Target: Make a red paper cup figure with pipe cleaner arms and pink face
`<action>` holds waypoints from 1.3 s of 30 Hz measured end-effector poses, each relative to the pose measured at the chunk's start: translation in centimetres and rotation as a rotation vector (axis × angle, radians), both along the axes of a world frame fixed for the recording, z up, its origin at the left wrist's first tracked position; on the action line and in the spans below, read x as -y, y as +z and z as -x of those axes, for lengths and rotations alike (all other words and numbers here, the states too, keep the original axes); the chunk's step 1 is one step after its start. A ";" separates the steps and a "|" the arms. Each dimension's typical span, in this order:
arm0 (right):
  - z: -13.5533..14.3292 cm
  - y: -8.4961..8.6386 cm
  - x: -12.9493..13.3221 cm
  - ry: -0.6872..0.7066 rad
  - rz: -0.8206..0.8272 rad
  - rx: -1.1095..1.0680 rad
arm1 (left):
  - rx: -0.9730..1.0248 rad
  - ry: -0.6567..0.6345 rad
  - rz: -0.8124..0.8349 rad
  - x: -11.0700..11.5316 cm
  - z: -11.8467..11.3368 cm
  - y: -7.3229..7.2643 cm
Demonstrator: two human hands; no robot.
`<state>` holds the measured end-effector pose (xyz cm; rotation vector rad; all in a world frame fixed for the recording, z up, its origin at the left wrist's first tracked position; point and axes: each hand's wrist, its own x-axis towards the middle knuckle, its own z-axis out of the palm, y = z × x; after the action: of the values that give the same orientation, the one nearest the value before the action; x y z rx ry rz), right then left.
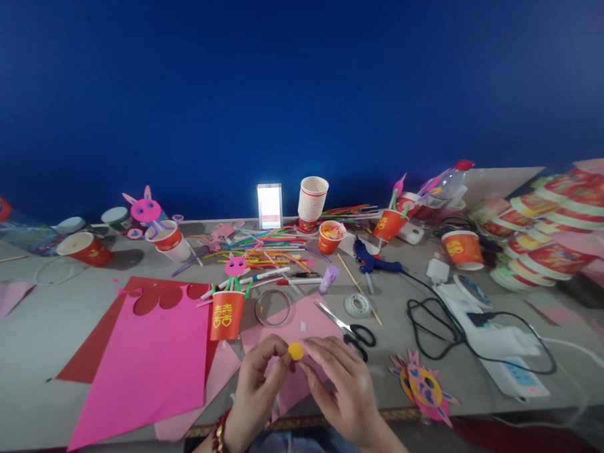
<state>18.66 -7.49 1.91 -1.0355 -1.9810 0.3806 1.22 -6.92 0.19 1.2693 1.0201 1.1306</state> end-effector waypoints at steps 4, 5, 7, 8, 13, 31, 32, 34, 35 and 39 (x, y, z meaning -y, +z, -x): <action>-0.3 -0.4 -0.2 0.034 -0.020 0.141 | 0.104 -0.005 0.101 -0.2 0.0 -0.3; -0.3 -0.5 -0.3 0.046 -0.017 0.165 | 0.145 -0.010 0.134 -0.3 0.0 -0.3; -0.4 -0.6 -0.5 0.063 -0.009 0.187 | 0.240 -0.018 0.211 -0.4 0.1 -0.5; -0.5 -0.7 -0.6 0.063 -0.006 0.184 | 0.281 -0.014 0.255 -0.5 0.1 -0.5; -0.7 -2.0 -0.8 -0.067 0.061 0.066 | 0.461 -0.005 0.464 -0.9 -0.1 -0.3; 0.5 -1.8 -1.8 0.032 0.902 -0.627 | 0.314 -0.003 0.352 -0.8 0.0 -0.1; 0.5 -1.9 -1.8 0.039 0.949 -0.668 | 0.260 0.008 0.305 -0.9 0.1 -0.2; 0.6 -2.0 -1.8 0.054 0.991 -0.722 | 0.201 0.005 0.266 -1.1 0.2 -0.3; 0.7 -2.0 -1.8 0.057 1.002 -0.740 | 0.190 0.003 0.262 -1.1 0.2 -0.4; 0.8 -1.9 -1.7 0.060 1.028 -0.771 | 0.230 -0.007 0.297 -1.3 0.0 -0.8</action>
<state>17.83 -5.79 -0.04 -1.1455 -1.0517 1.6581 1.19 -5.67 -0.63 0.8852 0.9671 1.0478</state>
